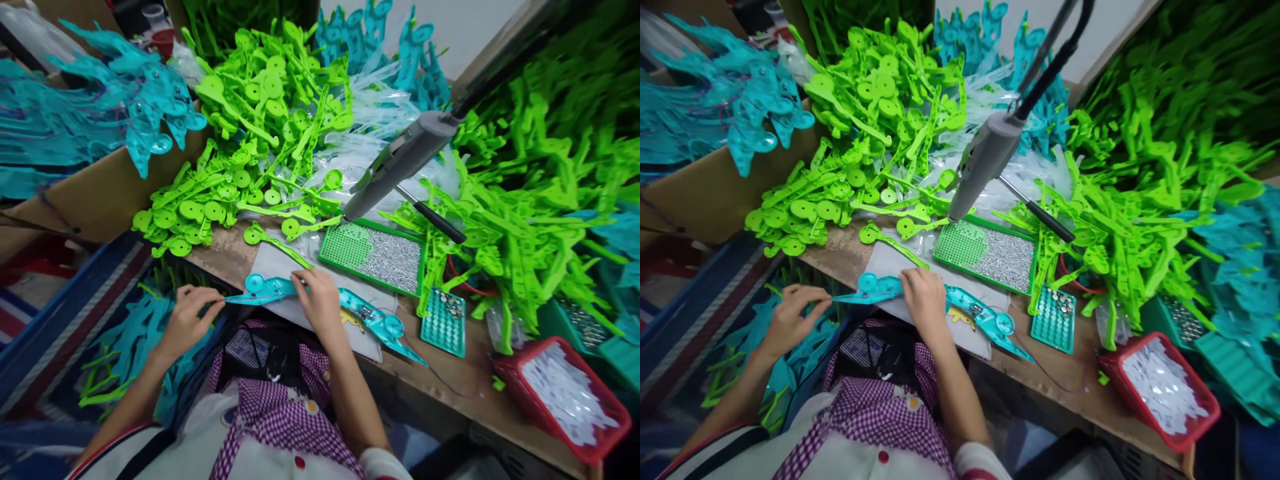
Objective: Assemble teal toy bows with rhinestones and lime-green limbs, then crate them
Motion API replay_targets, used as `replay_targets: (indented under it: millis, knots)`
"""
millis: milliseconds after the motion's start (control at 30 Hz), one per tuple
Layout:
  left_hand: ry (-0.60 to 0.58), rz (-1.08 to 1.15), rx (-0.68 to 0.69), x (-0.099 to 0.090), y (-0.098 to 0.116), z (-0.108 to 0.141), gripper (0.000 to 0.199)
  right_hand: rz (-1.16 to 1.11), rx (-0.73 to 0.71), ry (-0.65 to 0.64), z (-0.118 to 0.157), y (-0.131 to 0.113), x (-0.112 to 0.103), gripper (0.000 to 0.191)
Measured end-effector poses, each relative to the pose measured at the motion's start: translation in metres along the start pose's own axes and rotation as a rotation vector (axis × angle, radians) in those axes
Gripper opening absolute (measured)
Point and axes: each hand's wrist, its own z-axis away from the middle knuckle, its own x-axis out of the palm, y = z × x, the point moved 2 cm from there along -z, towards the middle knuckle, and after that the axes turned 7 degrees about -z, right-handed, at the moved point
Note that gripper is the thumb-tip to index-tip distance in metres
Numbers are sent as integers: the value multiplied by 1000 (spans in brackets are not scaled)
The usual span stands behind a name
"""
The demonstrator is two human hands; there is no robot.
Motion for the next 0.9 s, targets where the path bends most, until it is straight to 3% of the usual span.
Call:
replay_targets:
  millis: [67, 133, 267, 400, 500, 600, 667, 833, 900]
  knots:
    - [-24, 41, 14, 14, 8, 12, 13, -3, 34, -89, -31, -19, 19, 28]
    - [35, 41, 1, 31, 16, 21, 11, 96, 113, -198, -59, -33, 34, 28]
    - [135, 137, -45, 58, 25, 23, 9, 331, 257, -353, -94, -38, 52, 32]
    - [148, 220, 10, 68, 22, 11, 9, 362, 97, -415, -91, -38, 50, 34]
    - [144, 210, 70, 69, 17, 9, 10, 221, -156, -463, -71, -46, 36, 35]
    - [107, 139, 132, 68, 18, 20, 14, -65, -486, -582, -54, -51, 25, 37]
    - [93, 99, 144, 63, 21, 33, 14, -253, -583, -652, -50, -44, 22, 35]
    - [153, 103, 151, 50, 27, 54, 16, -572, -339, -702, -56, -9, 27, 28]
    - [210, 120, 34, 50, 24, 52, 13, -650, -276, -726, -60, -5, 34, 22]
